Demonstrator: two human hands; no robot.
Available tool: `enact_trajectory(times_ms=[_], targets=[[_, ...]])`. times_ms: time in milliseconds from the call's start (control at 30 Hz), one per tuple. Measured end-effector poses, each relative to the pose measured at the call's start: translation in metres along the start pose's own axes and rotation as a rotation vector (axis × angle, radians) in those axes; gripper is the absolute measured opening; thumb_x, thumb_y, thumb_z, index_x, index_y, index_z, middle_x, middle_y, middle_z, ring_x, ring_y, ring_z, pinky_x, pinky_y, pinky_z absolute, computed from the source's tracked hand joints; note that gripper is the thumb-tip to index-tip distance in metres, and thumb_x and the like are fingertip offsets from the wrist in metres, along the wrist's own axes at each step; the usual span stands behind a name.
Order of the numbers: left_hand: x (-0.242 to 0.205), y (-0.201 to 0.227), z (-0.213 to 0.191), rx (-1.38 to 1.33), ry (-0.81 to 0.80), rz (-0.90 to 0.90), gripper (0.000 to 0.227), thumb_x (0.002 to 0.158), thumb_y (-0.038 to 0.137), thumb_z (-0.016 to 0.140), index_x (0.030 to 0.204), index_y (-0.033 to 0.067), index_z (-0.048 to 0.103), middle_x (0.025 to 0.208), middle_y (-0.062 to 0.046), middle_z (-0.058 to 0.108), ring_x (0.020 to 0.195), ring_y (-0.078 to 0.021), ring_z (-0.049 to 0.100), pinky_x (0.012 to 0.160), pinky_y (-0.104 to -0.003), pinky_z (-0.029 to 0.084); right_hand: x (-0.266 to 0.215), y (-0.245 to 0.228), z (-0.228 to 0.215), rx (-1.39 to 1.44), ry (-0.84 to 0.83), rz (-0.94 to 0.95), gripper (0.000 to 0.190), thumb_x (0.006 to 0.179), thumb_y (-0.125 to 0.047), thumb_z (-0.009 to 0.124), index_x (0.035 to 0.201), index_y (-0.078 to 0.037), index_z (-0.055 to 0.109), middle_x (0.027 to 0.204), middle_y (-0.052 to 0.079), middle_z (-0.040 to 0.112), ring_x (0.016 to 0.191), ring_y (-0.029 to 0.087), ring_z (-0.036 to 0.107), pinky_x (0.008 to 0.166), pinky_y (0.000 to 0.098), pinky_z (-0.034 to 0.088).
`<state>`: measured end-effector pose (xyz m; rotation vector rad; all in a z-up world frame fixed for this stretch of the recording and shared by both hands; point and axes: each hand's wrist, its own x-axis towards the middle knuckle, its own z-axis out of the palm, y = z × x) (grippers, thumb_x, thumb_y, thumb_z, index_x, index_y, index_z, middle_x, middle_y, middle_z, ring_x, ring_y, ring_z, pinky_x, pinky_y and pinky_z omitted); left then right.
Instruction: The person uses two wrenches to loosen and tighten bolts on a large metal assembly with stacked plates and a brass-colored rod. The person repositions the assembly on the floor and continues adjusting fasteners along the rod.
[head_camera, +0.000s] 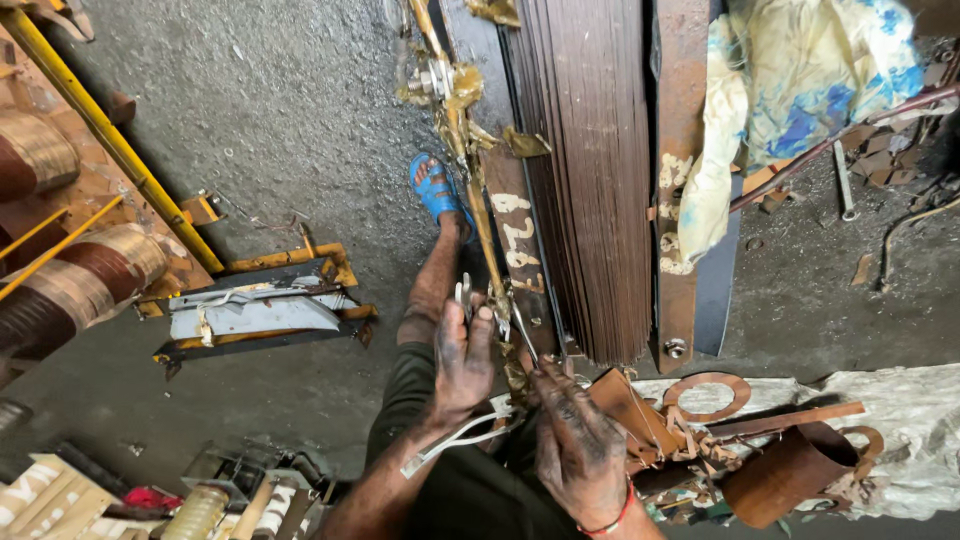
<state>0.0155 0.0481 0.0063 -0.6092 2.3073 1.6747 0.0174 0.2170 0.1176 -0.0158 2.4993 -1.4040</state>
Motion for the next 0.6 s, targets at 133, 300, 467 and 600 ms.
enact_trajectory(times_ms=[133,300,467,600], targets=[[-0.003,-0.005,0.010,0.029,0.054,-0.221,0.027,0.104,0.020,0.043,0.123,0.0029,0.052,0.096,-0.006,0.057,0.082,-0.0165,0.058,0.070,-0.034,0.053,-0.002,0.003,0.002,0.051,0.021,-0.030,0.045,0.080,0.012,0.058,0.124,0.006,0.066,0.128,0.024,0.069,0.117,0.035,0.073,0.097,0.0378,0.060],[-0.004,0.007,0.013,0.003,0.103,-0.305,0.028,0.108,0.026,0.050,0.113,-0.0002,0.060,0.091,-0.014,0.065,0.084,-0.0250,0.062,0.075,-0.042,0.052,-0.008,0.012,0.005,0.056,0.040,-0.138,0.042,0.079,0.013,0.060,0.119,0.004,0.067,0.128,0.025,0.068,0.113,0.035,0.074,0.101,0.0427,0.058],[-0.007,0.019,0.003,0.242,-0.003,-0.365,0.030,0.110,0.029,0.047,0.116,0.0000,0.054,0.098,-0.015,0.063,0.088,-0.0280,0.063,0.078,-0.046,0.050,0.003,0.011,-0.001,0.036,-0.015,-0.086,0.045,0.078,0.013,0.058,0.121,0.003,0.068,0.126,0.023,0.070,0.115,0.037,0.073,0.095,0.0403,0.061],[-0.009,0.011,-0.001,0.267,0.015,-0.040,0.027,0.111,0.026,0.047,0.105,0.0017,0.058,0.088,-0.017,0.059,0.082,-0.0305,0.059,0.076,-0.045,0.050,0.019,-0.002,-0.010,0.052,-0.063,-0.020,0.048,0.080,0.011,0.059,0.127,0.003,0.067,0.124,0.023,0.070,0.112,0.037,0.073,0.088,0.0392,0.062]])
